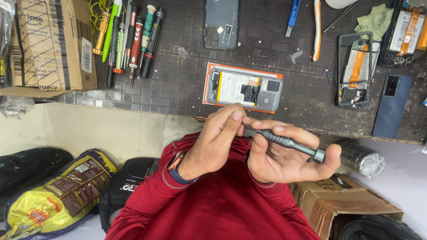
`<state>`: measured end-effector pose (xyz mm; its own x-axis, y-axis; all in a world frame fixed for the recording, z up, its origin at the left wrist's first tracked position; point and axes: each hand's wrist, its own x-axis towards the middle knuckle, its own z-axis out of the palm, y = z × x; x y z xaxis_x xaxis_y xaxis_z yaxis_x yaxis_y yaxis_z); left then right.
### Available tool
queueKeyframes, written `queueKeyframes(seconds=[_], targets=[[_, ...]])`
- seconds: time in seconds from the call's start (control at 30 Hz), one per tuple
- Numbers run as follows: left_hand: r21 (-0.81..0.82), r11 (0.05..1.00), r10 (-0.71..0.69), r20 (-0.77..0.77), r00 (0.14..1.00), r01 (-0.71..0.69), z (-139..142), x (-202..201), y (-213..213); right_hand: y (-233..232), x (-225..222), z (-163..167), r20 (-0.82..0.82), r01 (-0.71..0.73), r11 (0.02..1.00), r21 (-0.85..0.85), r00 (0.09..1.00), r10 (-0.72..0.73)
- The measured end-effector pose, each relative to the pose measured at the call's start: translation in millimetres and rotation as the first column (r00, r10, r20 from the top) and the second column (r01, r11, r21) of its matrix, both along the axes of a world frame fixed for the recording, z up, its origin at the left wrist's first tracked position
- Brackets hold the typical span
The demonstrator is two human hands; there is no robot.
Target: The person uses a screwdriver to remove screws from a disassembled smartphone chassis on a workbench. They repeatedly pick up screws, unscrew them from the device, and place them on the table while handling the phone's internal components.
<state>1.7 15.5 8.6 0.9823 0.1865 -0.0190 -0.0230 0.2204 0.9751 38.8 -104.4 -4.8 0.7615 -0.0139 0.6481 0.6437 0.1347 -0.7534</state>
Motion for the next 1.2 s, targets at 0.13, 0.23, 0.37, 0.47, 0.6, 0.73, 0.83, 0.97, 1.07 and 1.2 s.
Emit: queueKeyframes(seconds=[0.13,0.23,0.37,0.47,0.6,0.73,0.83,0.97,1.07,1.2], targets=[[0.042,0.999,0.006,0.022,1.0,-0.007,0.5,-1.0,0.7,-2.1,0.3,0.4,-0.02,-0.024,1.0,0.0,1.0,0.024],[0.065,0.998,0.015,0.023,1.0,-0.017,0.4,-0.6,0.0,-5.0,-0.3,1.5,-0.06,-0.037,0.999,-0.006,0.998,0.036],[0.083,0.996,0.029,0.027,0.999,-0.032,2.4,0.1,0.2,-6.8,-2.0,3.2,-0.124,-0.05,0.999,0.004,0.991,0.05],[0.121,0.992,0.04,0.037,0.999,-0.044,5.7,-0.8,2.4,-6.3,-3.4,4.1,-0.179,-0.058,0.996,0.063,0.981,0.069],[0.183,0.971,0.131,0.119,0.984,-0.152,5.6,-5.6,10.9,-6.8,-2.5,1.5,-0.249,-0.104,0.983,0.153,0.958,0.14],[0.294,0.888,0.336,0.112,0.935,-0.354,-7.0,-7.5,26.1,-3.0,10.5,-14.1,-0.233,-0.2,0.976,0.091,0.948,0.216],[0.694,0.612,0.446,0.092,0.89,-0.379,-19.7,-9.5,37.8,4.9,18.5,-28.4,-0.182,-0.26,0.964,-0.062,0.952,0.245],[0.805,0.481,0.45,0.114,0.886,-0.348,-31.4,-11.9,44.1,13.9,36.5,-42.5,-0.049,-0.354,0.895,-0.271,0.934,0.355],[0.843,0.431,0.402,0.14,0.905,-0.321,-35.5,-13.4,42.4,17.6,45.2,-50.1,-0.064,-0.469,0.823,-0.32,0.877,0.476],[0.856,0.419,0.379,0.137,0.915,-0.302,-38.8,-15.4,42.2,16.5,46.9,-58.7,-0.09,-0.513,0.785,-0.346,0.851,0.517]])
